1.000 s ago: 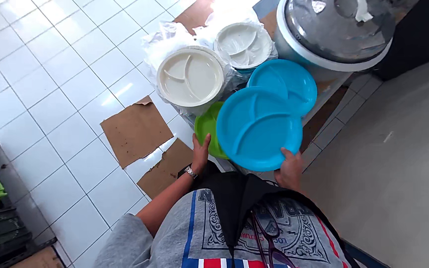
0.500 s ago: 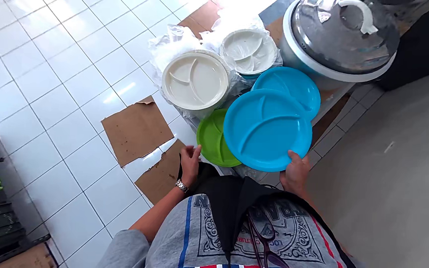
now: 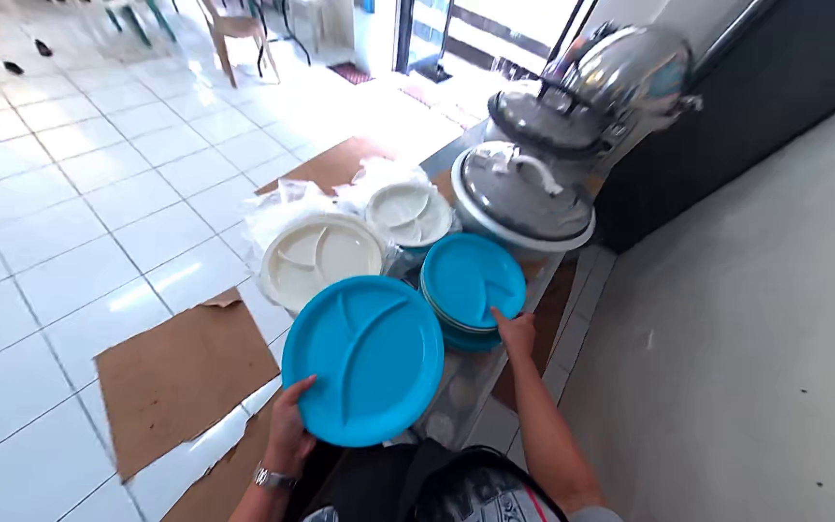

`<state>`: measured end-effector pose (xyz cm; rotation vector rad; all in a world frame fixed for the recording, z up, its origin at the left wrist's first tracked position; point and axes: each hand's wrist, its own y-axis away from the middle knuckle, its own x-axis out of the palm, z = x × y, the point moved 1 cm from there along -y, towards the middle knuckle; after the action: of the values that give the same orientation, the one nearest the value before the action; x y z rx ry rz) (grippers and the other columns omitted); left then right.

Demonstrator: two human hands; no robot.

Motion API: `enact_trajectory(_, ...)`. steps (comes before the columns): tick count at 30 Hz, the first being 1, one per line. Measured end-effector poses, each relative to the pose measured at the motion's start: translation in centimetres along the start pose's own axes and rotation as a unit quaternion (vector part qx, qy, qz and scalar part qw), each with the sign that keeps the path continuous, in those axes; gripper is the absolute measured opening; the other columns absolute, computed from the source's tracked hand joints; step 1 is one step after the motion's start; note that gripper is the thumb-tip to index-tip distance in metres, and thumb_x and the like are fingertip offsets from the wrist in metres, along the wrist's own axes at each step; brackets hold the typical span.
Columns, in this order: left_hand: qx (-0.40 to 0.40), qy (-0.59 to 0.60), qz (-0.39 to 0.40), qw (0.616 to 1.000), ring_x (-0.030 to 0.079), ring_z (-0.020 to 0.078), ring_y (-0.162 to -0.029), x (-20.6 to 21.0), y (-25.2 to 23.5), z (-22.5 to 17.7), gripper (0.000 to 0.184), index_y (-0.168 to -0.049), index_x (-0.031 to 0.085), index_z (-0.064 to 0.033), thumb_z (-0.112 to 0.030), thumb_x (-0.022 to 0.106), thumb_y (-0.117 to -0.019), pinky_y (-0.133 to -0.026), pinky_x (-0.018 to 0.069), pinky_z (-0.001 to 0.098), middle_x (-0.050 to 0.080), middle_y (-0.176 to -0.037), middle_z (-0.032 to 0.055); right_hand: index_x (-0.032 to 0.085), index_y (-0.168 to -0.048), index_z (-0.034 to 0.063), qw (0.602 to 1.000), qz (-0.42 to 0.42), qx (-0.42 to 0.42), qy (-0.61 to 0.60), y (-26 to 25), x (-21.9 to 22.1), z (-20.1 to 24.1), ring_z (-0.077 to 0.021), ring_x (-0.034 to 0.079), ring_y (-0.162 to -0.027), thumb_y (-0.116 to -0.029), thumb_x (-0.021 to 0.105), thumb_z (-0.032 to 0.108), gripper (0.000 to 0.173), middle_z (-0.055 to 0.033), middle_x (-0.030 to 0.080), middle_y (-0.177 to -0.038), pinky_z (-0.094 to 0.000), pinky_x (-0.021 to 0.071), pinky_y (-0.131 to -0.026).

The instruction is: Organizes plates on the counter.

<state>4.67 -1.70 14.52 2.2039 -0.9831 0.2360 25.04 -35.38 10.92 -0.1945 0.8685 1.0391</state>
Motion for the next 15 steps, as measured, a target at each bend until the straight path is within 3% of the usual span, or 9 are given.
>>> enact_trajectory(4,0.002,0.014,-0.017,1.0,0.074,0.0112,-0.073,-0.4,0.2,0.0,0.021,-0.112,0.058,-0.0063,-0.01,0.039,-0.1051,-0.061,0.0627,0.0294,0.074,-0.084,0.0038,0.058,-0.132,-0.0087,0.996,0.027,-0.012,0.088,-0.7,-1.4,1.7,-0.0435,0.061,-0.122,-0.0965,0.071,0.033,0.057,-0.0304,0.064,-0.127,-0.0583,0.0473,-0.104)
enact_trajectory(8,0.0,0.022,-0.012,1.0,0.075,0.0107,-0.074,-1.2,0.1,-0.5,0.027,-0.112,0.06,-0.0072,-0.015,0.034,-0.1095,-0.062,0.0632,0.0287,0.075,-0.085,0.0038,0.06,-0.129,-0.01,0.987,0.017,-0.01,0.159,0.1,-3.2,2.9,-0.042,0.063,-0.121,-0.102,0.061,0.027,0.046,-0.0303,0.064,-0.126,-0.0568,0.0497,-0.102)
enact_trajectory(12,0.005,0.02,0.004,1.0,0.075,0.0111,-0.078,-1.8,-0.7,-0.9,0.029,-0.119,0.059,-0.0084,-0.022,0.033,-0.1118,-0.066,0.0637,0.0292,0.076,-0.09,0.0032,0.047,-0.139,-0.0133,0.997,-0.041,-0.046,0.044,-0.3,-5.6,3.0,-0.0465,0.058,-0.126,-0.106,0.052,0.014,0.043,-0.0359,0.059,-0.131,-0.0572,0.046,-0.106)
enact_trajectory(15,0.004,0.013,0.02,1.0,0.075,0.0107,-0.081,-1.9,-1.5,-0.9,0.035,-0.123,0.058,-0.0096,-0.028,0.031,-0.1129,-0.068,0.064,0.0297,0.076,-0.093,0.0029,0.045,-0.144,-0.0085,0.99,-0.052,-0.119,-0.052,1.7,-7.1,3.5,-0.0433,0.059,-0.126,-0.1093,0.046,0.012,0.04,-0.0333,0.058,-0.134,-0.0565,0.046,-0.106)
